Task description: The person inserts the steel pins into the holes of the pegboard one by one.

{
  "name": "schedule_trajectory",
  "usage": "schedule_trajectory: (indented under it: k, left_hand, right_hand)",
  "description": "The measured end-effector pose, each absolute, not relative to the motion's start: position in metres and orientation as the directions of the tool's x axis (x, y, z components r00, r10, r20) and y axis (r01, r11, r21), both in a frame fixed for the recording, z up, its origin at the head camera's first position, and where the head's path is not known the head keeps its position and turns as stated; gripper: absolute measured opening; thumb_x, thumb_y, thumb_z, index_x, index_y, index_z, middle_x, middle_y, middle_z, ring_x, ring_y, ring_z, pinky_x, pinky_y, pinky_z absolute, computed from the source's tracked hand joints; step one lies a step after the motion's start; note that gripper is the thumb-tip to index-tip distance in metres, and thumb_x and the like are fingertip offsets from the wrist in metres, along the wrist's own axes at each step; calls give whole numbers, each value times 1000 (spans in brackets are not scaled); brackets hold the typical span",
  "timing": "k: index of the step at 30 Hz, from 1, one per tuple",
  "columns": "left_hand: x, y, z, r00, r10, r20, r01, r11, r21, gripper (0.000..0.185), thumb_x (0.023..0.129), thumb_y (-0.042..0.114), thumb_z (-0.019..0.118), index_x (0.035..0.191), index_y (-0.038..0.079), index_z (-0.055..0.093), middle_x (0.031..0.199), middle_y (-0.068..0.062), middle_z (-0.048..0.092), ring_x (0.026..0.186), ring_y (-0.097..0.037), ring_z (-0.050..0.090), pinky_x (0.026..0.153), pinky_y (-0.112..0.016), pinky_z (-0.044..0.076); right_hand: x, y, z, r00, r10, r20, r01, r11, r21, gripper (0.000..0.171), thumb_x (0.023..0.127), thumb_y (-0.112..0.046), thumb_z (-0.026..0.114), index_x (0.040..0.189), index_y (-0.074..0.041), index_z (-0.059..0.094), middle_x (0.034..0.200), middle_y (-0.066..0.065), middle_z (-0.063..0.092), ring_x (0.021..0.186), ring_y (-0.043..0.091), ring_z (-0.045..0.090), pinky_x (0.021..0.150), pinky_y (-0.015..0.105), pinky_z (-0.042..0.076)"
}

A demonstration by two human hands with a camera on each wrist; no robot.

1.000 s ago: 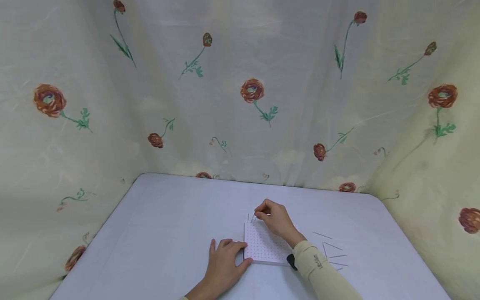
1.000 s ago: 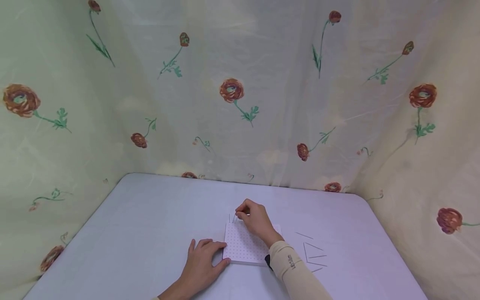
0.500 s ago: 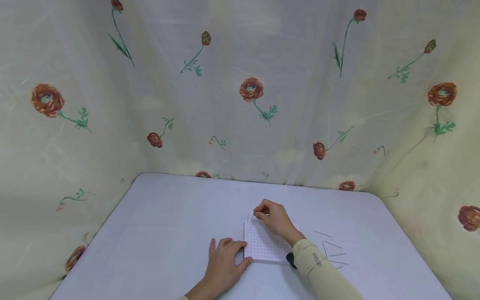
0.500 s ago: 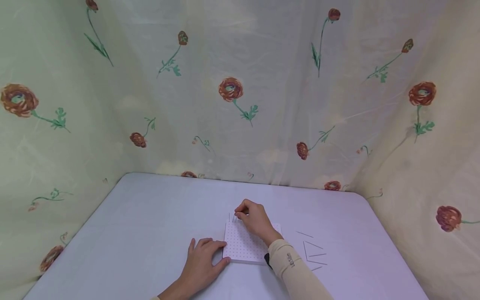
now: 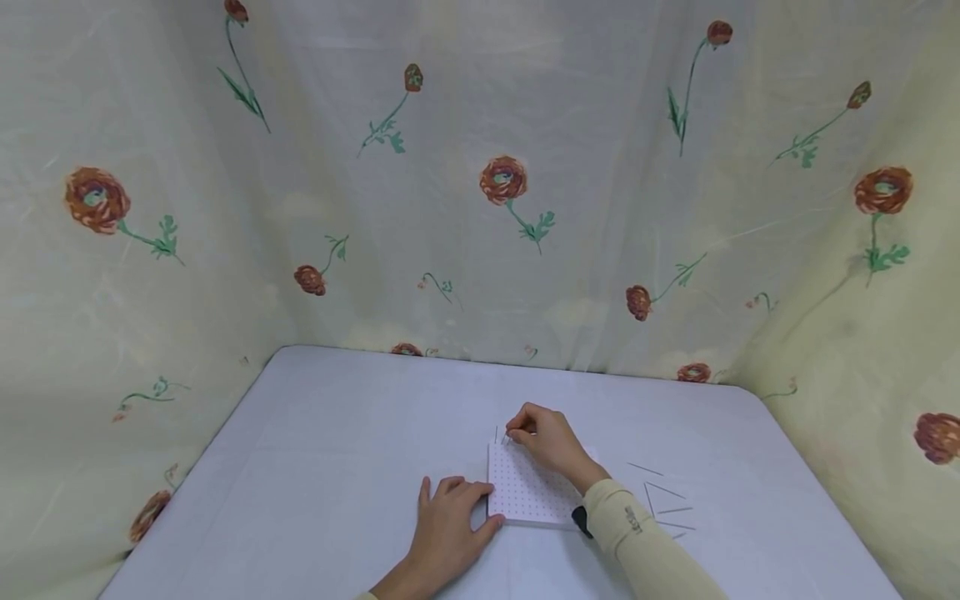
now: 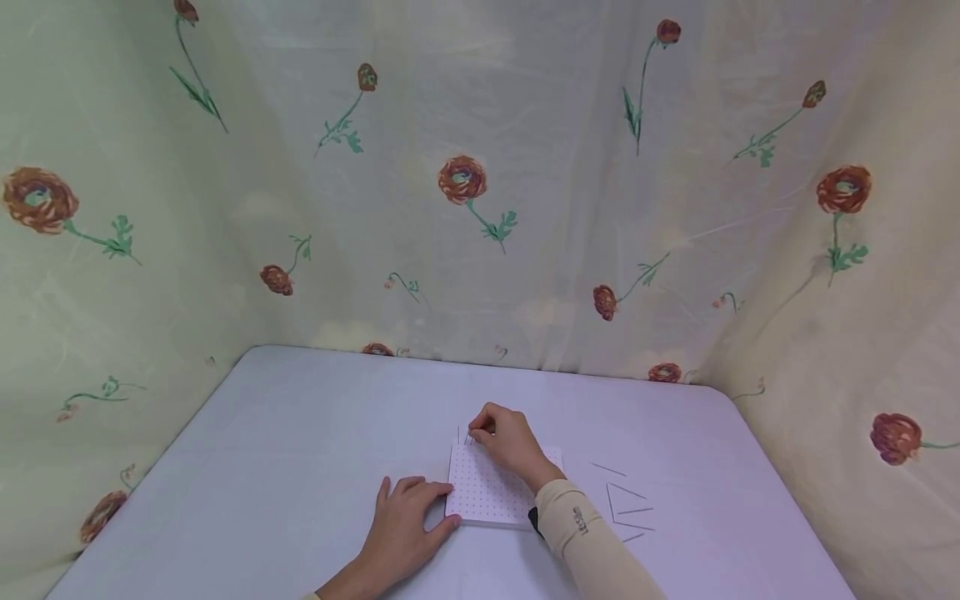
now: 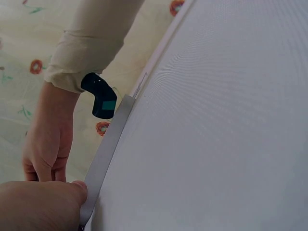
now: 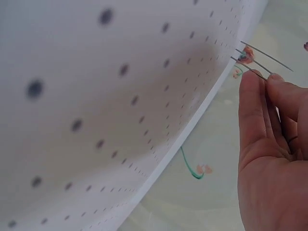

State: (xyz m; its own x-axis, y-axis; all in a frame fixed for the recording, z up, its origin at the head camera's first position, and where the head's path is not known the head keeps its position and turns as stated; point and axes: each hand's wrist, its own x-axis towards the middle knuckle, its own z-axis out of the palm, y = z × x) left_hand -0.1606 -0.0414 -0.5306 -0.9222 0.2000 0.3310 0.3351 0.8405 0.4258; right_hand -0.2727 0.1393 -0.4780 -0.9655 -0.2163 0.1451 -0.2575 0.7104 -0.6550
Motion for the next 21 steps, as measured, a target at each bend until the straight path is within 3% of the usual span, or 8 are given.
schedule_trajectory:
  k: [11,21]
  left_hand:
    - [-162,-40,-533,-901,206,382,366,835,412,41,79,52,68,112,28,64,111,6,70,111,-22,55,100,-71,25]
    - [-161,-41,-531,-913,202,355,346,845,408,42,80,53,67,113,28,64,112,5,69,112,-23,55,101,-71,24]
  right_hand:
    - [-273,139,-478,-971,-212,105,-228,720,-656,8,85,-13,69,87,-18,64,89,-5,70,87,9,66,78,29,53]
    - [-271,150,-474,-967,-234,100,-237,687,-687,16,84,-11,70,99,-16,64,98,-2,68,97,14,66,82,30,55]
